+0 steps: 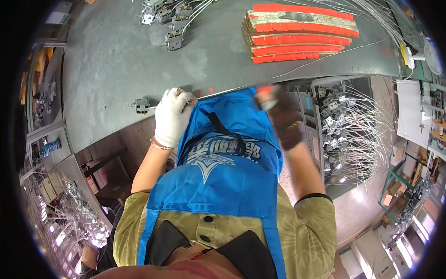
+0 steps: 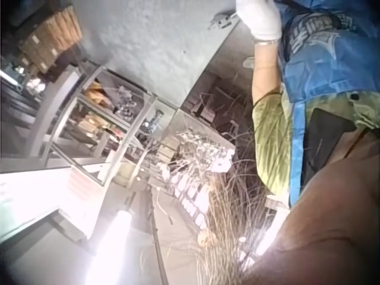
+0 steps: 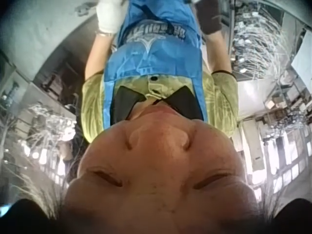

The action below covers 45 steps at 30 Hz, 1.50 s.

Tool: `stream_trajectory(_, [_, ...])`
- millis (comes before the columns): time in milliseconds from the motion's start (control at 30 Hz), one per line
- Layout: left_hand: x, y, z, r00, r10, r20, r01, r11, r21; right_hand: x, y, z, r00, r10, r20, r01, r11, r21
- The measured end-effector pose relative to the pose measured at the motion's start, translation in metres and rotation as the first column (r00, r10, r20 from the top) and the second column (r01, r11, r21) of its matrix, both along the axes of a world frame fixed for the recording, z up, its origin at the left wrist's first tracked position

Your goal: The person assembles electrical wire harnesses and electronic components by hand.

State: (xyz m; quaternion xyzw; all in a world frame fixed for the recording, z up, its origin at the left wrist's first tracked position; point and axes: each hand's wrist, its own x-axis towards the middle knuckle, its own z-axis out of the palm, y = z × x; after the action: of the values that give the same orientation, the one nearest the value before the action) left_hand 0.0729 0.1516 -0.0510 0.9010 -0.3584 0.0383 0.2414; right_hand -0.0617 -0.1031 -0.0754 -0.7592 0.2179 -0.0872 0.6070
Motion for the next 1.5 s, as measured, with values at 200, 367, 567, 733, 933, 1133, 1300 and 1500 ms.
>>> stream_trajectory(200, [-0.002,0.0,-0.004,1.0,0.004,0.026,-0.004,1.0,0.008,0.041,0.091,-0.004,0.994,0.027,-0.101,0.053,0.711,0.702])
stream_trajectory(367, [-0.001,0.004,-0.009,0.998,-0.014,0.059,0.014,1.0,0.004,0.045,0.096,-0.007,0.994,0.015,-0.106,0.067,0.69,0.721])
stream_trajectory(567, [0.0,0.005,-0.01,0.996,-0.032,0.086,0.032,0.999,-0.009,0.048,0.099,-0.002,0.978,-0.052,-0.204,0.192,0.618,0.762])
stream_trajectory(733, [0.0,0.006,-0.01,0.994,-0.033,0.102,0.029,0.999,0.038,0.048,0.101,-0.002,0.969,-0.062,-0.237,0.222,0.632,0.742])
stream_trajectory(933, [0.001,0.005,-0.008,0.995,-0.044,0.092,0.04,0.998,0.048,0.05,0.104,0.0,0.979,-0.076,-0.191,0.181,0.76,0.624])
stream_trajectory(1133, [0.002,0.003,-0.008,0.992,-0.057,0.116,0.056,0.998,0.011,0.041,0.097,-0.032,0.997,0.055,0.047,-0.05,0.993,-0.107])
stream_trajectory(1300, [0.002,0.006,-0.01,0.993,-0.05,0.109,0.047,0.999,0.025,0.034,0.087,-0.006,0.977,0.21,0.035,-0.189,0.932,-0.308])
stream_trajectory(1500, [0.002,0.005,-0.01,0.99,-0.055,0.127,0.05,0.998,0.045,0.038,0.111,0.012,0.988,0.146,0.054,-0.155,0.912,0.38])
